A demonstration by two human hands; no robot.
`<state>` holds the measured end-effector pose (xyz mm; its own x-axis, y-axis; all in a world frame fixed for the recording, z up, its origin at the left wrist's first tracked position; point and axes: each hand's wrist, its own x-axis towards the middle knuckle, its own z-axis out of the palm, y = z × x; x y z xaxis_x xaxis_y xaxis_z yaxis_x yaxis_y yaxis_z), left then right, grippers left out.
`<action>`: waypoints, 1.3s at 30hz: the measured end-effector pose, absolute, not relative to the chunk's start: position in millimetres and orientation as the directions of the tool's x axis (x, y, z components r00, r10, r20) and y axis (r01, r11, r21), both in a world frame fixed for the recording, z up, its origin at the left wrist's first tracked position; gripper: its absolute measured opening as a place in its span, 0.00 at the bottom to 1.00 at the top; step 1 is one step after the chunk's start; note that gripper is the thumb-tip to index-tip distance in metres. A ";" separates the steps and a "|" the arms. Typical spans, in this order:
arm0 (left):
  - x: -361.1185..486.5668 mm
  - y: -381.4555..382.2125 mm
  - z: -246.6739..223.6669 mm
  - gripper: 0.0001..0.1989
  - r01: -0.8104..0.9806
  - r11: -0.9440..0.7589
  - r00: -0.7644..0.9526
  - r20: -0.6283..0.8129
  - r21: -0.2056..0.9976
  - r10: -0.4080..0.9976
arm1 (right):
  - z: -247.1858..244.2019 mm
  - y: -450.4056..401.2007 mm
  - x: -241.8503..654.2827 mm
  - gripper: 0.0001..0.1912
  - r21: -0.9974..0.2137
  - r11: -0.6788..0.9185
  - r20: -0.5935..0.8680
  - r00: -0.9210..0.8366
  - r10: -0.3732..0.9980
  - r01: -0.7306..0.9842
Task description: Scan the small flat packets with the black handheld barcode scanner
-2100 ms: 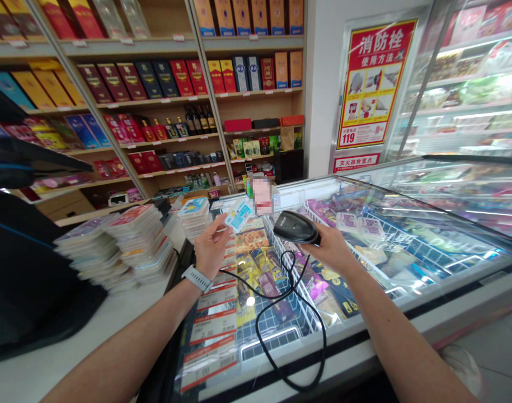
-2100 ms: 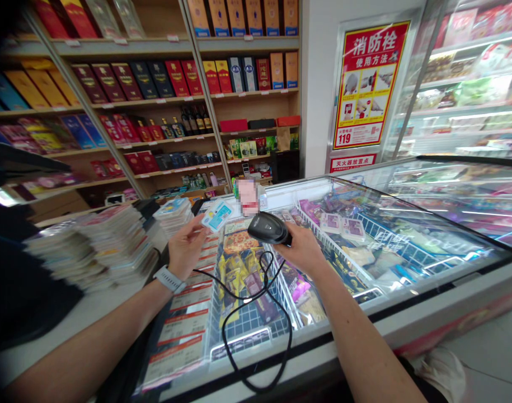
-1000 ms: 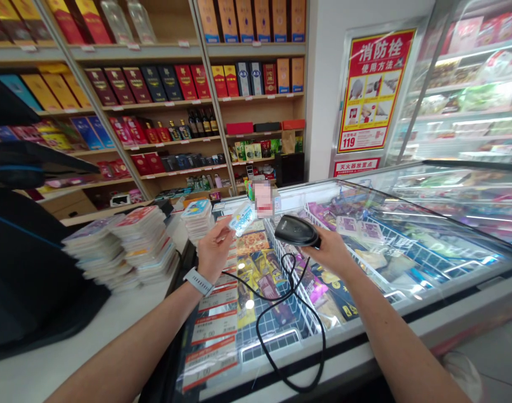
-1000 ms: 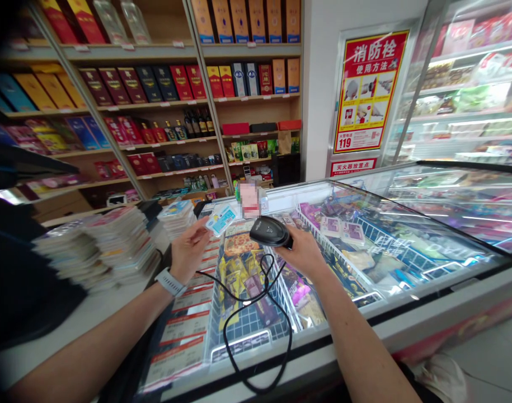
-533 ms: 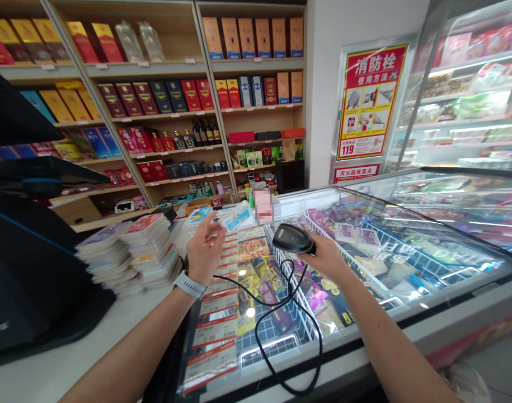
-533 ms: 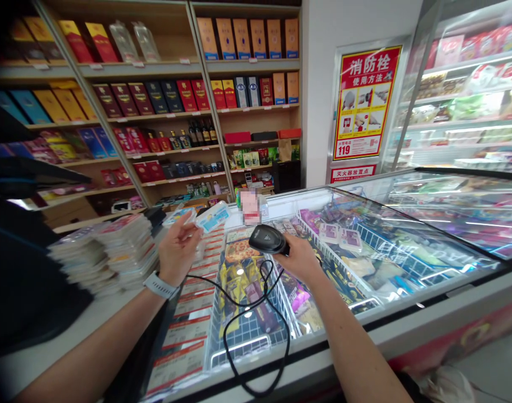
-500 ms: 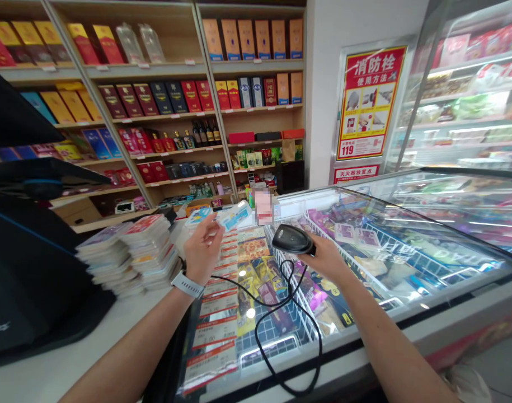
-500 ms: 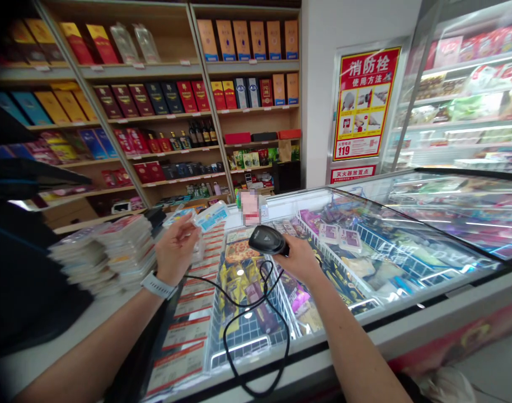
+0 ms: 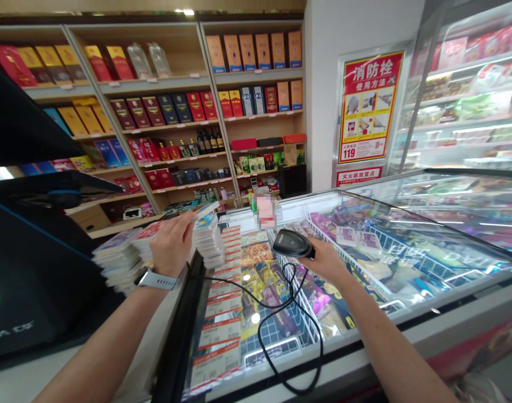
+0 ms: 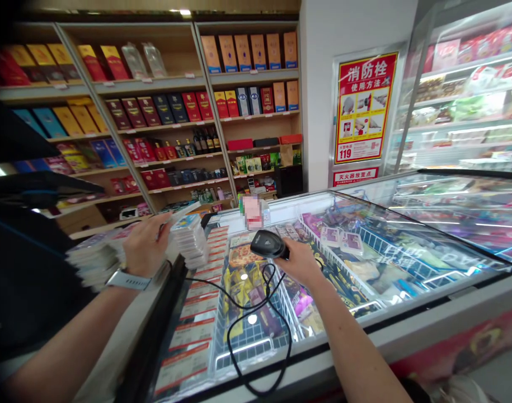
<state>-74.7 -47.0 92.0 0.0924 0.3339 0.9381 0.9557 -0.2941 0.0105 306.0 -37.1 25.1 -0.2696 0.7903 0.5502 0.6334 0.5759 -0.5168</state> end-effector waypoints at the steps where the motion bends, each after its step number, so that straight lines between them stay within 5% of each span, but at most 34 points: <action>1: -78.3 -47.3 91.3 0.14 0.959 -0.284 0.096 0.937 0.004 0.336 | 25.3 -37.4 305.9 0.14 -0.516 0.578 0.552 -0.270 0.789 0.632; 15: -125.9 -146.1 71.3 0.17 0.983 -0.092 0.177 0.949 -0.158 0.261 | 23.3 -35.5 305.1 0.15 -0.509 0.571 0.538 -0.280 0.795 0.644; 21: -157.1 -148.9 95.4 0.14 0.990 0.100 0.079 0.969 -0.104 0.234 | 22.2 -35.8 304.7 0.15 -0.506 0.583 0.535 -0.300 0.790 0.635; 29: -195.2 -114.1 108.4 0.13 0.935 0.304 0.063 0.931 -0.181 0.360 | 23.1 -35.8 306.1 0.14 -0.506 0.589 0.552 -0.288 0.783 0.630; 39: -195.1 -117.3 111.2 0.17 0.934 0.270 0.071 0.863 -0.233 0.499 | 23.8 -35.9 306.3 0.14 -0.495 0.590 0.542 -0.303 0.784 0.638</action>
